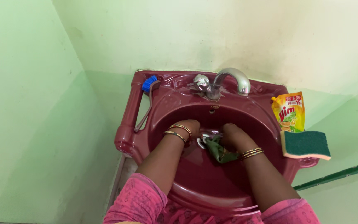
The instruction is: The person washes a small patterned cloth in a maroon sink using running water. They repeatedly wet, scrub, and rinse the cloth by hand, occasionally wringing it out.
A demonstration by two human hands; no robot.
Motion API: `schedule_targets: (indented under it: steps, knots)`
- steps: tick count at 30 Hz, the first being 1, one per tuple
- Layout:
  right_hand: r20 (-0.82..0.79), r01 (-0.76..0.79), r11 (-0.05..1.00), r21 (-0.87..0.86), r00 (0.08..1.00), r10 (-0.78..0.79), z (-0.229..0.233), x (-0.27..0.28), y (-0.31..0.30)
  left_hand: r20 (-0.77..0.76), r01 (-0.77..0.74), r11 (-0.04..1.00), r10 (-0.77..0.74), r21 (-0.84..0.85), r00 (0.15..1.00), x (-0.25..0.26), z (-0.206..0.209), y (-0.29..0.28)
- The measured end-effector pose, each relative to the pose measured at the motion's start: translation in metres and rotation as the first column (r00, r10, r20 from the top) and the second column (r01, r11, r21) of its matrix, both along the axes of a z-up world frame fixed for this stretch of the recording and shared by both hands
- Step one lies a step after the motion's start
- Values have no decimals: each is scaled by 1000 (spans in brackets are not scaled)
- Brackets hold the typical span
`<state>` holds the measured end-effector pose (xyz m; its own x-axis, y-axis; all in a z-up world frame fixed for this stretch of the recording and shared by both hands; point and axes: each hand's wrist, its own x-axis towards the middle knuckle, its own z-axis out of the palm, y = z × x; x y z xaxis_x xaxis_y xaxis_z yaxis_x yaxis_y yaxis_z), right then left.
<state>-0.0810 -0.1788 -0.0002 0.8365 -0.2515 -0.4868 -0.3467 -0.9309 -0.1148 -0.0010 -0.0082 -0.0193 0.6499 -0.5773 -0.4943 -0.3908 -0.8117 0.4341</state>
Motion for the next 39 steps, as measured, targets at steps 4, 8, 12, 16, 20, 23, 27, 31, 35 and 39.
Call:
schedule_targets:
  steps: [4, 8, 12, 16, 20, 23, 27, 31, 35, 39]
  knots:
    - [127, -16, 960, -278, 990, 54, -3, 2, -5, 13, -31, 999, 30, 15, 999, -1, -9, 1]
    - [170, 30, 931, -365, 985, 35, -20, 5, -36, 55, 1, 998, -5, 69, 998, 10, -24, -9]
    - [46, -165, 923, -347, 980, 192, -61, 27, -40, 71, 20, 998, -24, 63, 997, 13, -31, -7]
    - [-17, -324, 894, -309, 942, 336, -64, 40, -27, 65, -5, 995, -1, 96, 998, 14, -26, -4]
    - [34, -299, 933, -199, 950, 312, -61, 45, -4, -2, -91, 992, 91, 85, 996, 24, -33, -4]
    - [252, 72, 758, 648, 919, -303, -80, 36, 2, 125, -30, 992, 15, 119, 992, 30, -37, -4]
    - [402, -502, 857, -114, 766, 502, -75, 30, 16, 175, -101, 992, 88, 70, 981, 20, -13, 5]
    - [225, -355, 935, -9, 910, 348, -17, 29, 28, 173, -200, 980, 192, 26, 966, 7, 11, 5]
    - [522, -457, 889, -14, 755, 397, 15, 9, 39, 235, -196, 979, 203, -51, 951, 6, 15, 5]
    - [539, -512, 858, -47, 710, 453, 1, 14, 40, 239, -225, 971, 237, -75, 942, 7, 15, 12]
